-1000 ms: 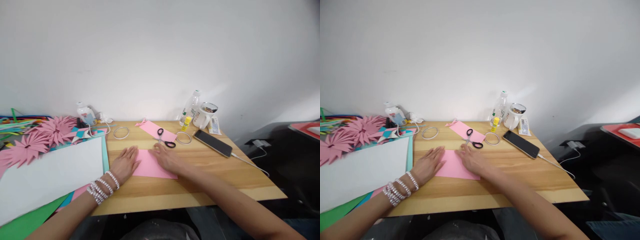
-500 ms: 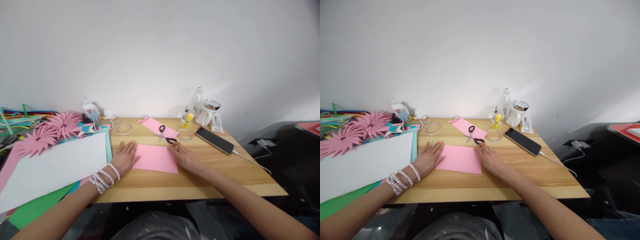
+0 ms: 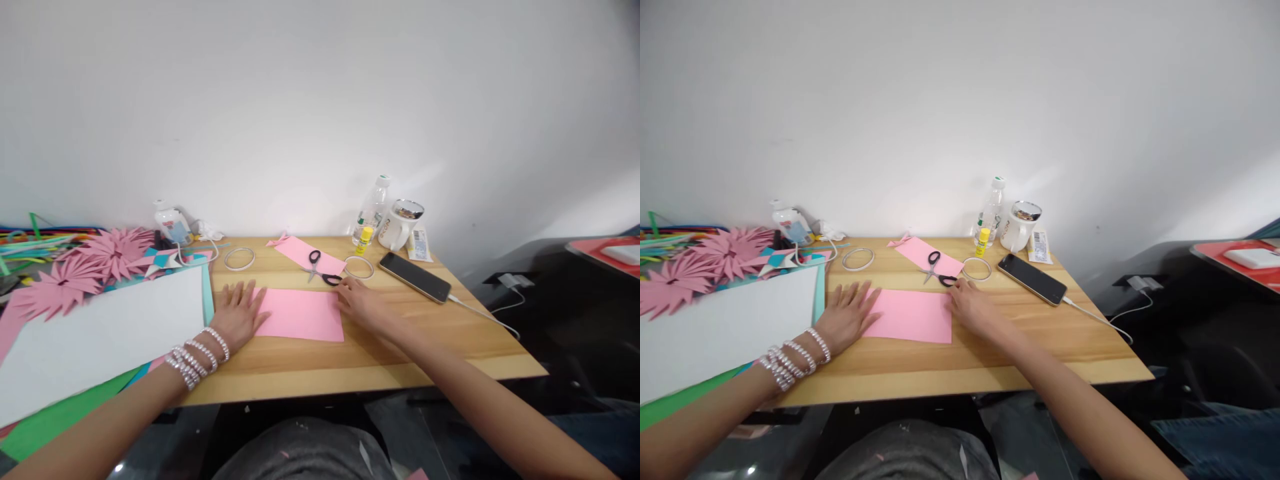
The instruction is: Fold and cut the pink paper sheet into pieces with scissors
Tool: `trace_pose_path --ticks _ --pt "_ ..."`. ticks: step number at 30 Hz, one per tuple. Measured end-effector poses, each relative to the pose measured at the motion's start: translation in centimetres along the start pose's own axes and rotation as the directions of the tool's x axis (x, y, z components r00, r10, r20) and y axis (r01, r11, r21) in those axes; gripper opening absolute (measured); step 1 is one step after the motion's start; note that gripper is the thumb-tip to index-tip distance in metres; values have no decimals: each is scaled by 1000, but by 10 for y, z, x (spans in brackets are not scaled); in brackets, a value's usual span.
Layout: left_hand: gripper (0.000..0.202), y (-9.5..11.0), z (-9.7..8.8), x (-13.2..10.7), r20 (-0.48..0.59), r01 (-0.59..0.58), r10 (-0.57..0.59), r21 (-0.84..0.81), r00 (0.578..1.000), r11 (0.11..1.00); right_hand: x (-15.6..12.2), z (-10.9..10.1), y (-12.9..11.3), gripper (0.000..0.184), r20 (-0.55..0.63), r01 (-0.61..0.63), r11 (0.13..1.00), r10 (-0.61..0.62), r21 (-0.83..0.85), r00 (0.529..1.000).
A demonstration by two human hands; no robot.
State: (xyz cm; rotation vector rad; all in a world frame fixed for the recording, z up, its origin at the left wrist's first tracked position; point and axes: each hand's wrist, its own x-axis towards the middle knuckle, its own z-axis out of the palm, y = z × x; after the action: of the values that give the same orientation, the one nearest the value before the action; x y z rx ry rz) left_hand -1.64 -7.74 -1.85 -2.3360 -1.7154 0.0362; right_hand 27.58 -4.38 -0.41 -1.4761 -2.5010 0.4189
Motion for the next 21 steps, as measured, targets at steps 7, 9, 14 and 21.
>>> trace_pose_path --ticks 7,9,14,21 --pt "48 -4 -5 4 -110 -66 61 -41 992 997 33 -11 -2 16 105 -81 937 48 339 993" --pt "50 -10 -17 10 -243 -28 -12 -160 970 987 35 -17 1 20 82 -83 861 48 501 995" --pt "55 -15 -51 26 -306 103 -684 -867 662 488 41 -14 -6 31 -126 14 488 199 873 972" --pt "66 18 -54 47 141 100 -149 -962 979 -252 54 20 -47 41 -95 83 57 260 995 961"
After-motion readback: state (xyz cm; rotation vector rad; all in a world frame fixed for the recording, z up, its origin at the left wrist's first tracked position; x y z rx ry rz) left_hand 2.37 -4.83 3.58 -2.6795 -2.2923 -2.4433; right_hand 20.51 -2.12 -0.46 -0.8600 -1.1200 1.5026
